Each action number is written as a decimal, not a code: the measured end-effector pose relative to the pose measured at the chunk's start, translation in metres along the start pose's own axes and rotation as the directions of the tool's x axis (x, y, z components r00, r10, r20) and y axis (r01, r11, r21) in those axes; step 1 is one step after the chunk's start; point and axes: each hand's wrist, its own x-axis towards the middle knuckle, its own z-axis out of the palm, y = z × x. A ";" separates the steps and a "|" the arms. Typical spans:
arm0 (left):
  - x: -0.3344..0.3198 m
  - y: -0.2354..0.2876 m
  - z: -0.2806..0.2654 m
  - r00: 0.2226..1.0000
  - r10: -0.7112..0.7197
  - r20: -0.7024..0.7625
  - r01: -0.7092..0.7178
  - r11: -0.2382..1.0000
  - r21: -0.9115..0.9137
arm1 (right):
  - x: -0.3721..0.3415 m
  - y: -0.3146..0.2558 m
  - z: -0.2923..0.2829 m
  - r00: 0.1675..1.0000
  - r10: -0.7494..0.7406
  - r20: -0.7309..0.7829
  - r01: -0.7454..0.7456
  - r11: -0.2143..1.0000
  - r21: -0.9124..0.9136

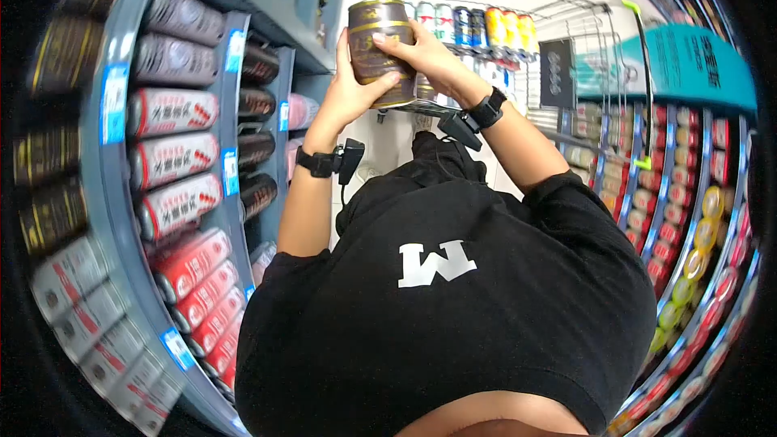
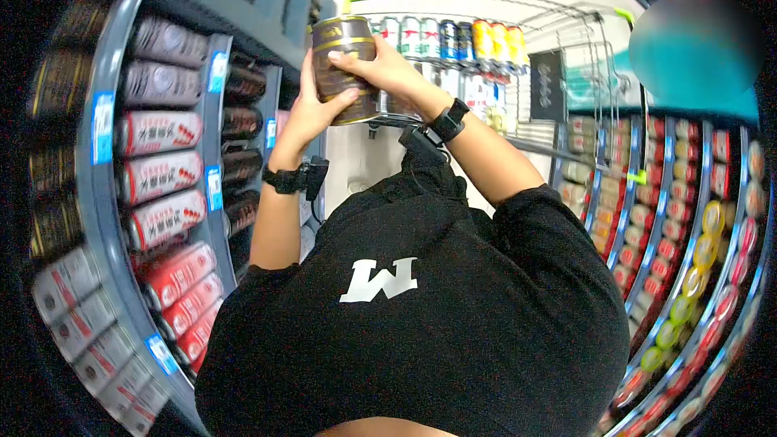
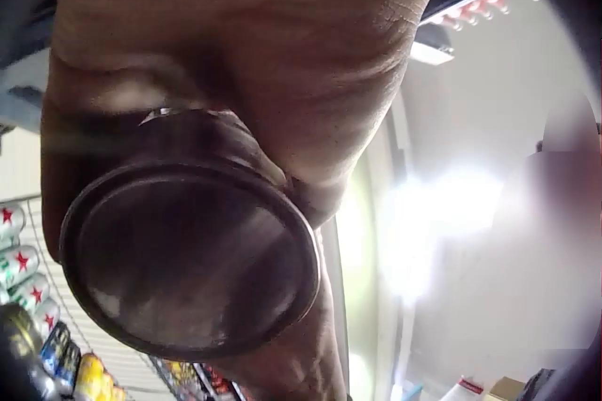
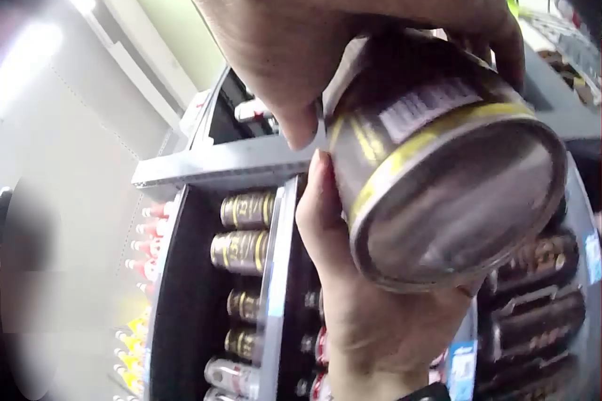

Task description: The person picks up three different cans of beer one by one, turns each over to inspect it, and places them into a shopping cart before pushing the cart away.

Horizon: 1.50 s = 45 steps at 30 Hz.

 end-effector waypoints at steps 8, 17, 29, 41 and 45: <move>0.096 -0.031 0.116 0.927 -0.218 0.306 0.164 0.968 0.193 | 0.005 0.045 -0.144 0.972 0.002 -0.233 -0.034 0.991 -0.132; 0.137 -0.140 0.217 0.806 -0.533 0.258 0.497 0.846 0.195 | 0.032 0.160 -0.235 0.894 0.279 -0.351 -0.342 0.931 -0.130; 0.132 -0.169 0.234 0.636 -0.739 0.224 0.405 0.566 0.718 | 0.033 0.209 -0.253 0.889 0.386 -0.246 -0.451 0.832 -0.323; 0.110 -0.173 0.233 0.742 -0.629 0.229 0.337 0.647 0.684 | 0.031 0.263 -0.247 0.915 0.236 -0.329 -0.367 0.825 -0.431; 0.112 -0.153 0.210 0.753 -0.606 0.256 0.301 0.664 0.685 | 0.035 0.273 -0.252 0.942 0.278 -0.187 -0.328 0.881 -0.341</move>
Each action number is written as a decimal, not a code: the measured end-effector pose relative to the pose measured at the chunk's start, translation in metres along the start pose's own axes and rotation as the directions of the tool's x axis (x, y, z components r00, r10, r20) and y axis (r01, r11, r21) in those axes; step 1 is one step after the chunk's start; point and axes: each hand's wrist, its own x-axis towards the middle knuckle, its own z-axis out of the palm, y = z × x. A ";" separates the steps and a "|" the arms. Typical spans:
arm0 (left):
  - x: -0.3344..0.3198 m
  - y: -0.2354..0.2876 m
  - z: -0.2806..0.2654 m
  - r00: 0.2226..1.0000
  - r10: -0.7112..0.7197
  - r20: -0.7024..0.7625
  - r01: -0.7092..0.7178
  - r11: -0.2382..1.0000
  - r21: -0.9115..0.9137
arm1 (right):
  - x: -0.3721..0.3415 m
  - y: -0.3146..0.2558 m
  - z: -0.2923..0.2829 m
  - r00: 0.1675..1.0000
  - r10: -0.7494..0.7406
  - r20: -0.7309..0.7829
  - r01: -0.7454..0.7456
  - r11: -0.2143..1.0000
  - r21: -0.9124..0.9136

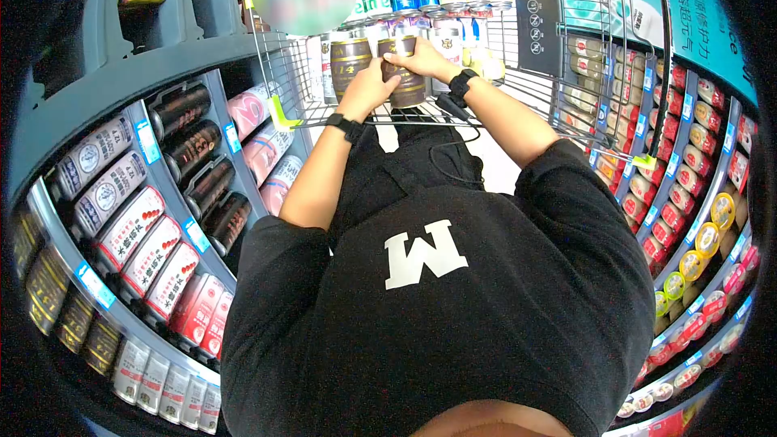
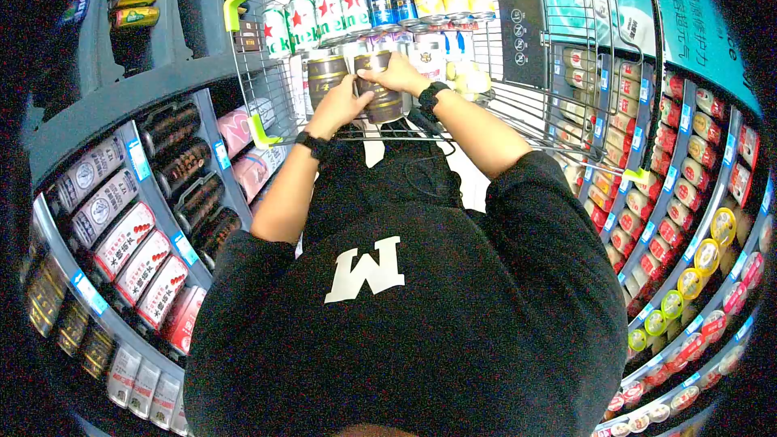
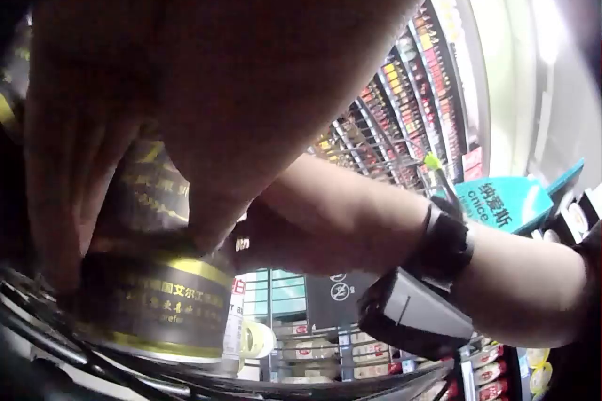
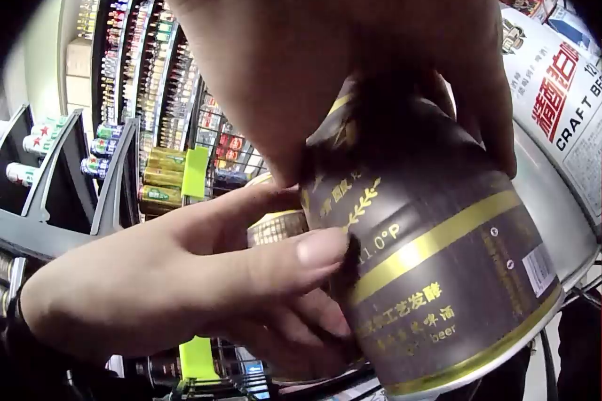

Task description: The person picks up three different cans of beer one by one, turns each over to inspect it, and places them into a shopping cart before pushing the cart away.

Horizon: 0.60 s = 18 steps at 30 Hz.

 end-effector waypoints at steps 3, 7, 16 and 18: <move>-0.027 -0.009 -0.025 0.994 0.008 -0.111 -0.027 0.985 -0.171 | 0.000 0.013 0.005 0.998 0.068 -0.005 -0.068 0.998 -0.011; -0.050 -0.048 -0.048 0.973 -0.053 -0.225 -0.002 0.971 -0.239 | -0.014 -0.026 -0.006 0.982 0.103 -0.158 -0.131 0.975 -0.177; -0.118 -0.101 -0.110 0.845 -0.053 -0.532 -0.203 0.889 -0.411 | -0.007 -0.193 0.047 0.933 -0.340 -0.119 0.292 0.908 -0.300; -0.149 -0.103 -0.129 0.831 -0.078 -0.550 -0.290 0.784 -0.549 | -0.020 -0.260 0.067 0.917 -0.399 0.007 0.386 0.881 -0.274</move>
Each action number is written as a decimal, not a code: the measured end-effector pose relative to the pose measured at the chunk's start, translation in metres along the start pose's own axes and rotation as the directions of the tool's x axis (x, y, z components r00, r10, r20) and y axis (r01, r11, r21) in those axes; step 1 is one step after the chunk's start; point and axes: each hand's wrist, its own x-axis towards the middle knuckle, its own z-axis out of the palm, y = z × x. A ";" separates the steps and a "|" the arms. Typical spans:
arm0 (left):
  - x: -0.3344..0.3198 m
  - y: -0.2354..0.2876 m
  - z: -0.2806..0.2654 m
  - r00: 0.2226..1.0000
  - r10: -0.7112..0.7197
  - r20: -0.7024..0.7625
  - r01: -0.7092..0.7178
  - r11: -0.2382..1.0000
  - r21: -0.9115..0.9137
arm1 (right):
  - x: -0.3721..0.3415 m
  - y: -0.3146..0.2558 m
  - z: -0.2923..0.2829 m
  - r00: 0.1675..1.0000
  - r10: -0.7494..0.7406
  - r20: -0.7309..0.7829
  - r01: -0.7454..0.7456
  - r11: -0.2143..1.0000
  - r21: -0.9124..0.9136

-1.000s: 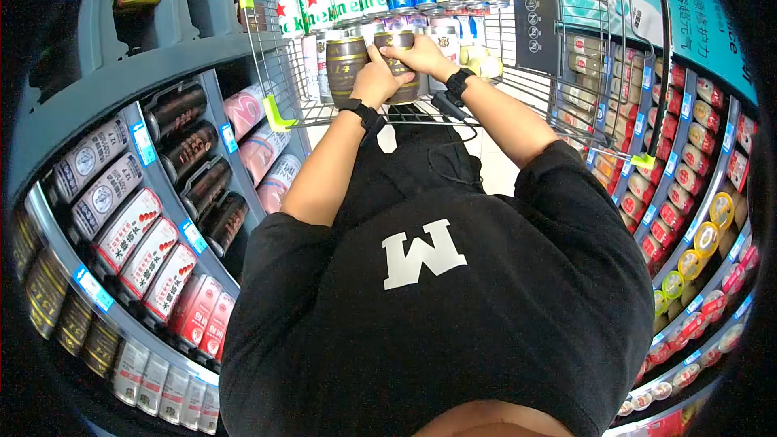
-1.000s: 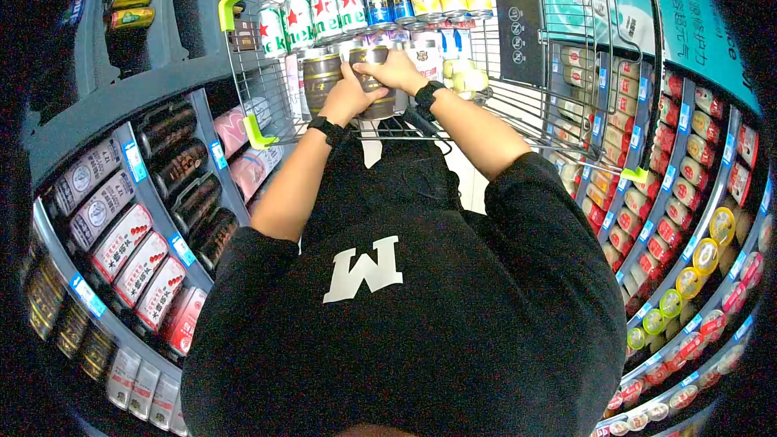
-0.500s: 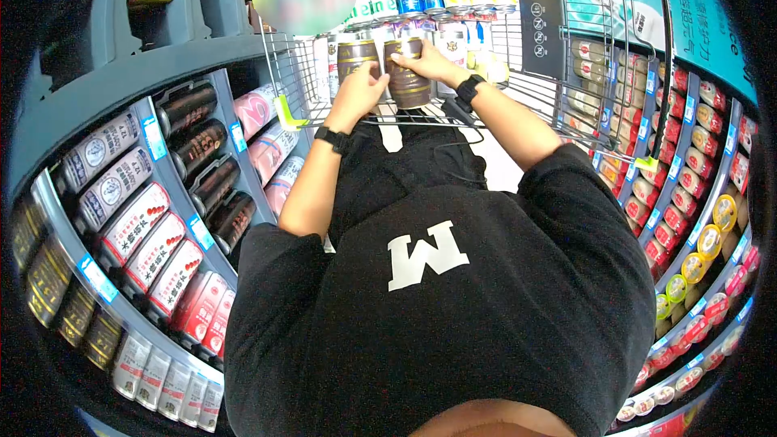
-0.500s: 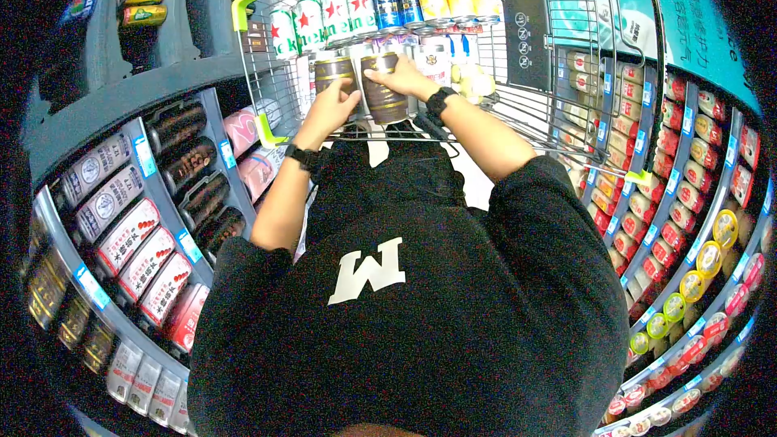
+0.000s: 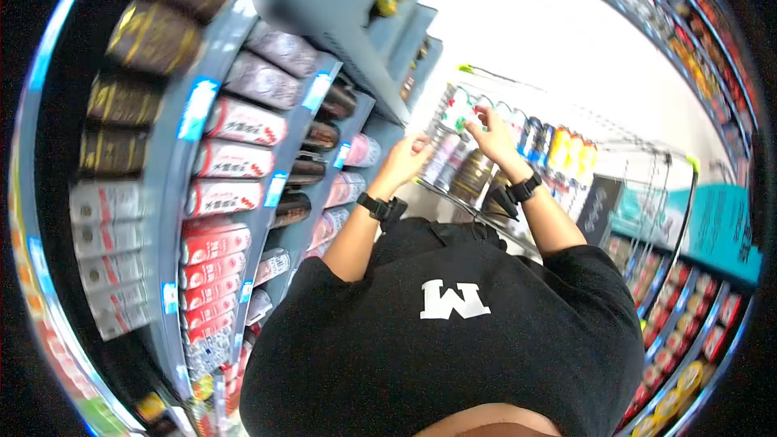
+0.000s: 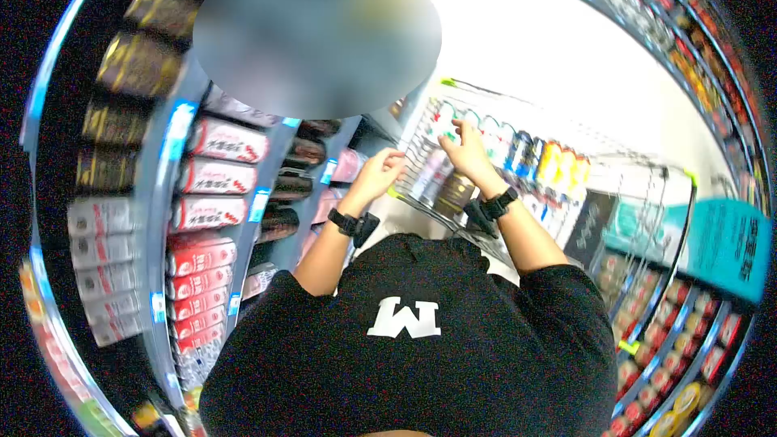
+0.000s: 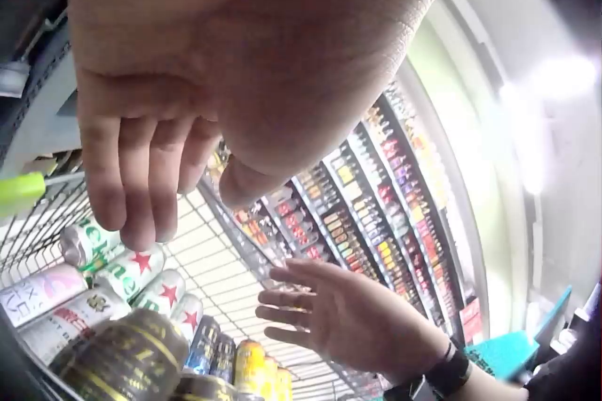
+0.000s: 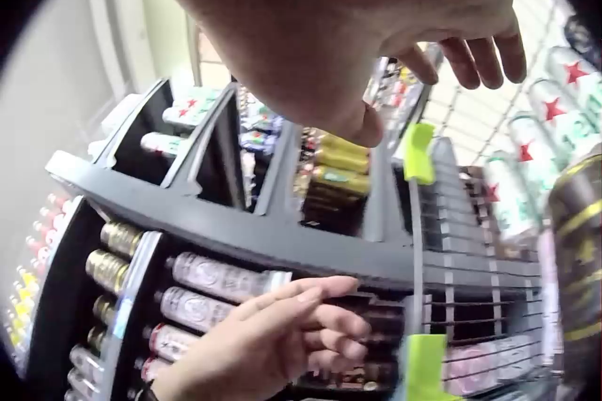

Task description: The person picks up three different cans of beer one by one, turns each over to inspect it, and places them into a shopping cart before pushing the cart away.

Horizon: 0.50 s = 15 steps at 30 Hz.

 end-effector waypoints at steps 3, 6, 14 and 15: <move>-0.029 0.023 -0.052 0.996 -0.001 -0.085 -0.016 0.979 -0.205 | 0.012 -0.096 0.012 0.972 -0.182 0.151 0.159 0.976 0.151; -0.071 0.060 -0.110 0.970 0.048 -0.239 -0.109 0.963 -0.248 | 0.025 -0.170 0.036 0.895 -0.366 0.257 0.304 0.919 0.250; -0.154 0.117 -0.221 0.758 0.242 -0.606 -0.431 0.883 -0.187 | 0.032 -0.338 0.075 0.696 -0.640 0.326 0.505 0.759 0.411; -0.161 0.129 -0.230 0.728 0.282 -0.625 -0.464 0.874 -0.146 | 0.036 -0.352 0.080 0.677 -0.660 0.326 0.529 0.744 0.409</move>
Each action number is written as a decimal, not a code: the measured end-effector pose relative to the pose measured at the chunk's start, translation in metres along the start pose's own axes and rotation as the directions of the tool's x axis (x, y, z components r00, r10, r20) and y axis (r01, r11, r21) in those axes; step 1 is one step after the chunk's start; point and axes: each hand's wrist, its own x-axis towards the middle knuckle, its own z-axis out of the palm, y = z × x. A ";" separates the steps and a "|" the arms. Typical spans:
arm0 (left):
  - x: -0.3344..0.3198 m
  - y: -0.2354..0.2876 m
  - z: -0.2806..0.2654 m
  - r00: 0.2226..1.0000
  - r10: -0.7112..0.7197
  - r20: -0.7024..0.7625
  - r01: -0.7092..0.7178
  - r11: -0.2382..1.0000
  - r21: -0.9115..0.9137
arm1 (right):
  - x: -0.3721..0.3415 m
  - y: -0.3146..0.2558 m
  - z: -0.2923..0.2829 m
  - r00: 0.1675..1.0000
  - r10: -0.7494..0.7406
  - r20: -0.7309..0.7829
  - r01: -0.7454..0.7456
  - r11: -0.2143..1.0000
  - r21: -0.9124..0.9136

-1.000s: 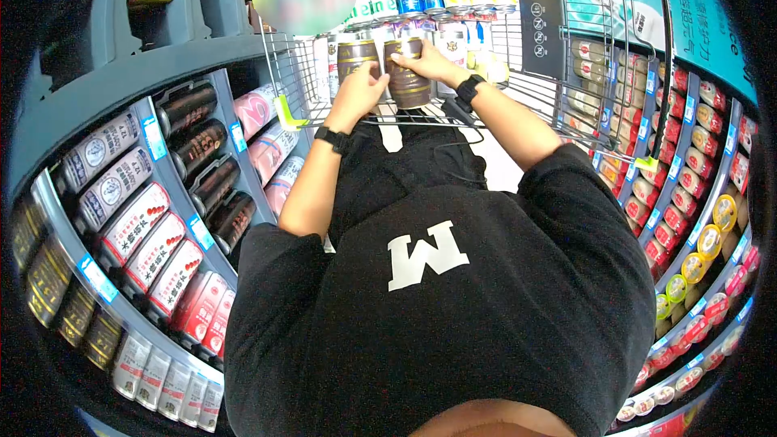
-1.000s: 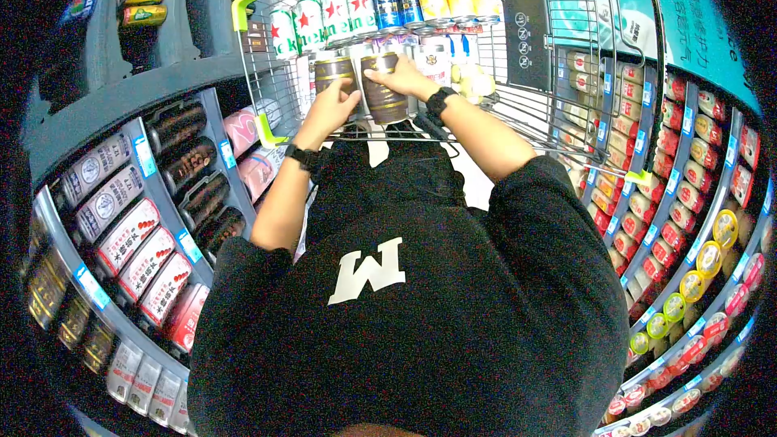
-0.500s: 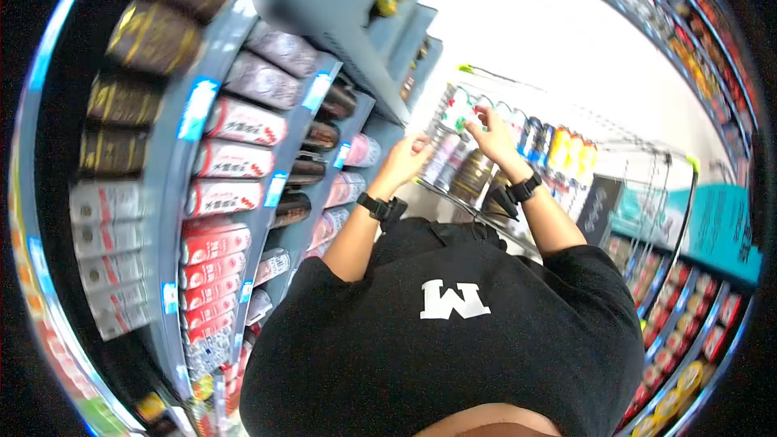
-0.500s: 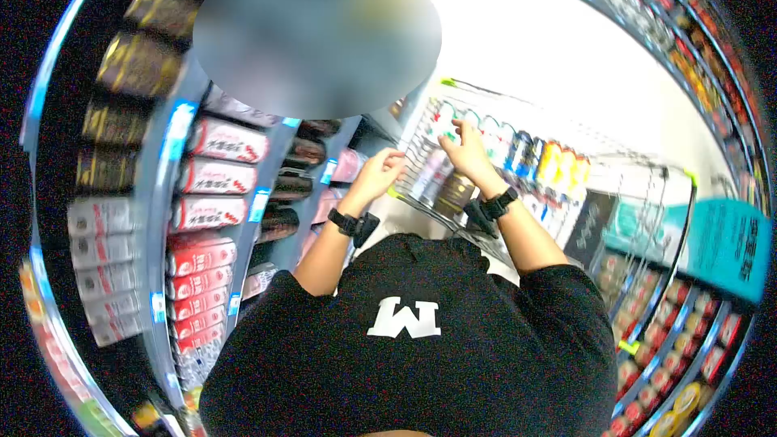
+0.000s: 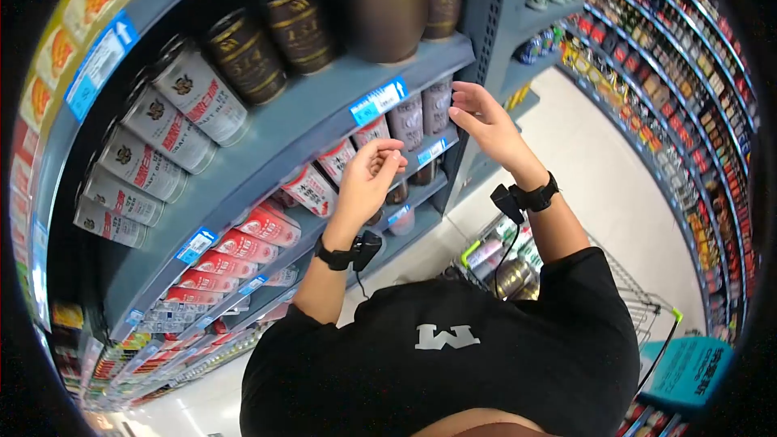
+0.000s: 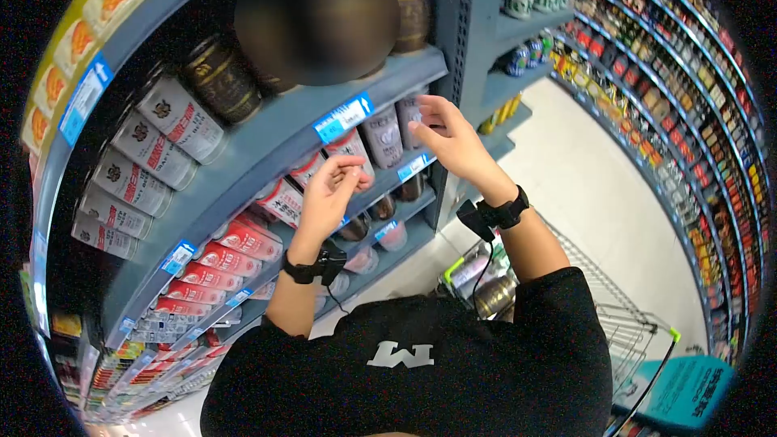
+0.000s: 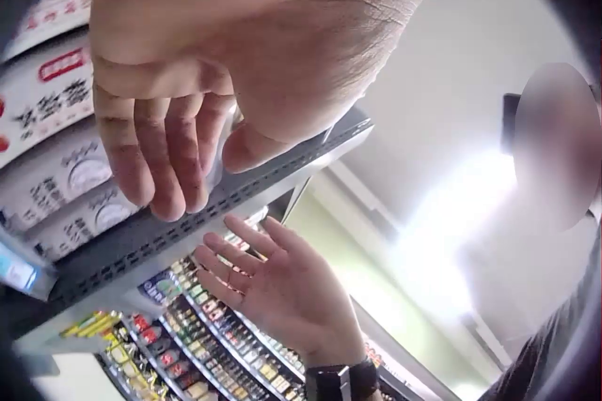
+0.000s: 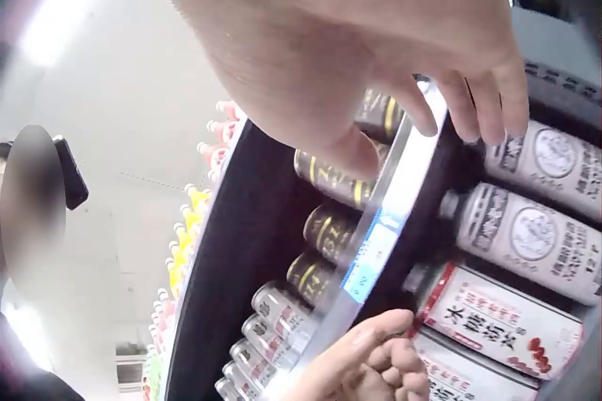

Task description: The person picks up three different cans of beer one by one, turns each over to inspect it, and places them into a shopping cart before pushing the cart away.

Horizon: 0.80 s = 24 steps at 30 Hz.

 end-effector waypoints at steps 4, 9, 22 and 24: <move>0.026 0.051 -0.011 0.968 0.227 -0.104 -0.207 0.963 0.172 | 0.049 -0.027 0.006 0.989 -0.142 -0.044 0.143 0.990 0.018; 0.084 0.077 -0.016 0.900 0.377 -0.217 -0.335 0.919 0.207 | 0.108 -0.029 0.020 0.941 -0.270 -0.205 0.270 0.962 -0.031; 0.175 0.069 -0.004 0.913 0.278 -0.298 -0.154 0.912 0.379 | 0.135 -0.014 0.040 0.863 -0.394 -0.316 0.373 0.919 -0.127; 0.167 0.073 -0.006 0.920 0.262 -0.293 -0.153 0.926 0.345 | 0.126 -0.019 0.040 0.867 -0.398 -0.299 0.389 0.917 -0.092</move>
